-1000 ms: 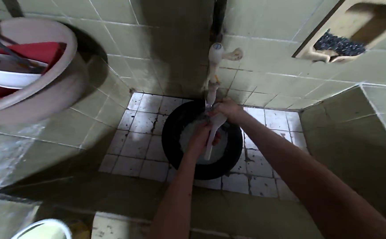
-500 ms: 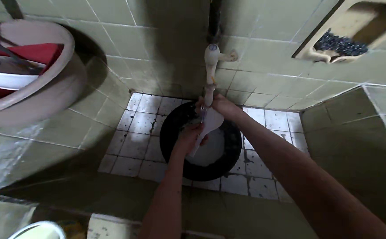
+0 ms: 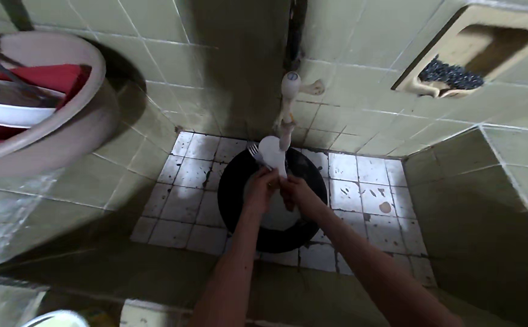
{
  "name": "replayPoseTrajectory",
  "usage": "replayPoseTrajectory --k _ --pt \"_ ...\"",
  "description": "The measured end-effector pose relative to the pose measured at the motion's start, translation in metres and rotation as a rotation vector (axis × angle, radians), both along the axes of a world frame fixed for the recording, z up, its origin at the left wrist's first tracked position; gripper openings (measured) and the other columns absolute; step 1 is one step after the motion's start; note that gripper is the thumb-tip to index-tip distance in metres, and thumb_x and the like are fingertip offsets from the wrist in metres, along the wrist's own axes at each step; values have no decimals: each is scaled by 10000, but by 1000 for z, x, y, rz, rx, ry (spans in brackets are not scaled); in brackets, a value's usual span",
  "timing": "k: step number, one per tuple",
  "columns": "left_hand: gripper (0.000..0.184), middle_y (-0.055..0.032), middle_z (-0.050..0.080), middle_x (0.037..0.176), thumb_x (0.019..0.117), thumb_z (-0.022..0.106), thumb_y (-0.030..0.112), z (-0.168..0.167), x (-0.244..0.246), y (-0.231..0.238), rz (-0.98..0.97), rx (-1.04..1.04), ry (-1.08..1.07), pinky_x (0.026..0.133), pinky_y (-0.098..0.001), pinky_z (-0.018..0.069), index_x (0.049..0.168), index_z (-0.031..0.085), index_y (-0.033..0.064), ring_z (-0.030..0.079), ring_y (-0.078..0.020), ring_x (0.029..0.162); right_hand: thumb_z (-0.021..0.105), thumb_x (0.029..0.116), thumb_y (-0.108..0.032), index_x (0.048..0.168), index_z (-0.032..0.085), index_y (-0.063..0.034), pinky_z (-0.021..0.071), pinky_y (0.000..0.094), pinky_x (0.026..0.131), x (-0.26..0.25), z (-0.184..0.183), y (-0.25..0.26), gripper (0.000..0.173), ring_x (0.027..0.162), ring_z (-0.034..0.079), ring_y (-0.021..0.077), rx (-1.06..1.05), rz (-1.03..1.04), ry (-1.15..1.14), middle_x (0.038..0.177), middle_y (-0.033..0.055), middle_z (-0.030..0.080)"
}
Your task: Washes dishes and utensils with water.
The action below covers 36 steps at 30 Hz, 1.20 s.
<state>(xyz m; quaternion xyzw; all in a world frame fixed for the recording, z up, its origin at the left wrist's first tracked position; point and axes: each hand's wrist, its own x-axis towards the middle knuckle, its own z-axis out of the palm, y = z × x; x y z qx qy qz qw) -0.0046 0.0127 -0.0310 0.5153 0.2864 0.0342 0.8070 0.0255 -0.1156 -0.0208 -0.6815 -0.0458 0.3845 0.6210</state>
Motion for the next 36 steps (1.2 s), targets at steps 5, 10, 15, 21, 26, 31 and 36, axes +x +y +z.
replayPoseTrajectory --k 5,10,15,21,26,31,36 --pt "452 -108 617 1298 1026 536 29 13 24 22 -141 103 -161 832 -378 582 1468 463 92 663 -186 1023 368 1123 -275 1167 541 -25 537 260 561 -13 -3 -22 307 567 570 97 40 191 87 722 10 560" --pt "466 -146 670 1256 891 735 18 19 57 -9 -367 406 -195 959 -435 549 1345 636 59 657 -227 1102 417 1098 -150 1146 597 -48 594 312 808 -1 -11 -18 212 829 684 112 206 125 81 884 19 692" --pt "414 -182 704 1056 875 821 273 16 68 -5 -136 540 -22 907 -511 546 1163 692 4 677 -288 984 305 1127 -274 994 535 -89 536 259 530 3 -6 -5 324 508 531 78 243 49 116 630 -33 503" --pt "240 -42 694 1073 1062 488 141 -2 42 22 200 -234 -256 805 -336 605 1295 531 108 697 -134 931 398 1119 -314 1162 570 -21 412 222 417 30 15 18 343 442 446 73 14 215 -93 628 6 500" --pt "320 -161 681 1185 1030 511 34 12 45 20 1 -186 -125 840 -393 603 1349 498 17 704 -249 1021 434 1103 -247 1120 564 -59 461 216 426 37 18 10 229 467 496 67 120 73 159 700 4 562" --pt "299 -132 673 971 956 684 96 14 43 15 34 177 56 711 -363 590 1217 593 -19 665 -179 795 458 1095 -396 1059 641 -4 449 393 580 42 33 21 435 625 508 194 -317 49 -198 782 96 562" --pt "319 -82 660 1051 1008 611 88 24 24 7 -80 29 -19 759 -337 594 1313 531 43 670 -151 843 436 1111 -248 1295 590 19 511 577 884 4 60 -19 359 1013 649 393 -395 178 -364 1112 260 657"
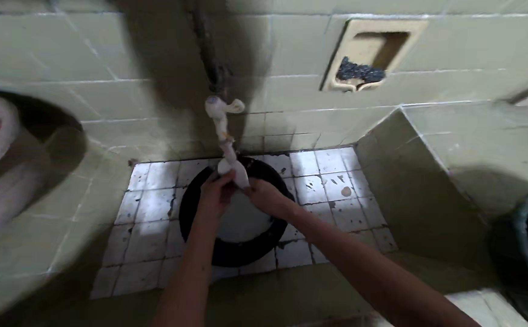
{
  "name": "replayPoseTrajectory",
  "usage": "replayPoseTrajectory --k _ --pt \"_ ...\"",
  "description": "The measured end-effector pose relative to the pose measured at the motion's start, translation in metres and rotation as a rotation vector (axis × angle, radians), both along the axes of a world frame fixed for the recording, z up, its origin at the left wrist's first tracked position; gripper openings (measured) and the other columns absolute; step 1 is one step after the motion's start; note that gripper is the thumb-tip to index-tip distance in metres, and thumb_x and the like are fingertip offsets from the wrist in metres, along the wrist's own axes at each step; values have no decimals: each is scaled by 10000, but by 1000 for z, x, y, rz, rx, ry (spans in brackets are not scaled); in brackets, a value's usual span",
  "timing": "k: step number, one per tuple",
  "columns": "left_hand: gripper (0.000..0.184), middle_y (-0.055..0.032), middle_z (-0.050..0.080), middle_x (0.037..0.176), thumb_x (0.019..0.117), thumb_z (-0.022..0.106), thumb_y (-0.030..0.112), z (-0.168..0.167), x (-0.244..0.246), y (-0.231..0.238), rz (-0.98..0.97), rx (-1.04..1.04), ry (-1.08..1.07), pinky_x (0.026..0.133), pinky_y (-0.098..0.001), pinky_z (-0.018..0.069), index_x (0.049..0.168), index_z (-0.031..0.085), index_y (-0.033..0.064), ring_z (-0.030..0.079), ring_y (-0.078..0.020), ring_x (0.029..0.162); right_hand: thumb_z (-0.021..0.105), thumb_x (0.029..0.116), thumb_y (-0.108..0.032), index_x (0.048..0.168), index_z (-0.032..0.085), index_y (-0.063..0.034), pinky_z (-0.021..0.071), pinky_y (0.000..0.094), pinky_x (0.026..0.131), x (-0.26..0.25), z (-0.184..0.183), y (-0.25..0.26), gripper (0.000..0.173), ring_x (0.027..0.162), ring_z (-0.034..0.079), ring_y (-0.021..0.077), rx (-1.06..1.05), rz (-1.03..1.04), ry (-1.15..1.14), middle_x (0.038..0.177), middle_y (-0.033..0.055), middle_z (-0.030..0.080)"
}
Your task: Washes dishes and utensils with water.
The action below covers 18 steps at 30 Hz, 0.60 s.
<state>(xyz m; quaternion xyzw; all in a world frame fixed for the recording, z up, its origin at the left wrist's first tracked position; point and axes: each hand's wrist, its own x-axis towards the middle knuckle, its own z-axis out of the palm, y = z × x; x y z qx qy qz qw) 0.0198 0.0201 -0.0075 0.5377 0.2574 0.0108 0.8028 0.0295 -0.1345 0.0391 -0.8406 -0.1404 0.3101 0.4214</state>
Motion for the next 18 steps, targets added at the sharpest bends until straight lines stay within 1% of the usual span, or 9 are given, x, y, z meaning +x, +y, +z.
replayPoseTrajectory --k 2,3,6,9,11,13,14,16,18 --pt "305 -78 643 1053 982 528 -50 -1 -3 -6 -57 -45 -80 781 -369 589 1275 531 39 663 -169 865 430 1110 -234 1314 566 13 506 569 899 -11 13 -32 349 1036 649 394 -155 42 24 1116 252 653" --pt "275 -63 656 1046 985 498 -64 -2 -3 -6 -77 -42 -101 795 -352 594 1236 543 39 675 -159 876 443 1102 -220 1297 574 15 507 577 902 -15 19 -47 333 1046 651 401 -231 60 6 1111 251 657" --pt "274 -93 689 1125 1020 445 -12 -12 -3 1 -249 45 -140 873 -333 603 1279 534 -12 714 -172 976 559 1023 -116 1244 619 22 517 602 874 -33 49 -82 267 1058 658 420 -405 68 -149 1128 248 669" --pt "286 -147 696 1171 1019 529 64 -42 1 16 -377 430 -106 835 -350 606 1274 604 -41 718 -196 969 624 973 -68 1231 647 11 547 549 845 -54 82 -101 271 1044 675 384 -401 -20 -439 1125 216 683" --pt "292 -186 695 1189 1014 580 139 -73 4 32 -467 756 -99 910 -452 575 1248 651 -22 694 -266 1047 653 942 -44 1210 676 9 559 507 801 -68 90 -114 275 973 690 353 -277 -127 -646 1057 194 698" --pt "292 -234 675 1233 1018 593 145 -105 5 45 -550 1010 -87 995 -579 504 1251 669 -14 647 -374 1152 655 928 -37 1182 693 11 592 498 741 -79 63 -134 261 896 721 339 -194 -187 -815 1011 182 720" --pt "322 -255 636 1311 1022 588 139 -117 1 48 -595 1118 -56 1048 -626 451 1301 649 -10 598 -424 1238 641 923 -23 1181 682 15 589 527 747 -85 45 -145 264 902 720 363 -251 -149 -742 1020 197 716" --pt "483 -300 478 1489 1003 612 150 -116 -12 44 -714 1296 20 1127 -658 361 1452 529 -9 453 -486 1386 591 968 -19 1242 614 17 526 621 839 -95 37 -164 277 1030 669 445 -457 -35 -336 1127 245 675" --pt "718 -350 318 1572 973 674 217 -67 -30 23 -855 1273 222 1185 -622 276 1549 343 -57 321 -502 1463 565 983 -42 1222 623 11 534 608 802 -112 46 -175 251 999 685 440 -500 -122 -339 1089 237 688"
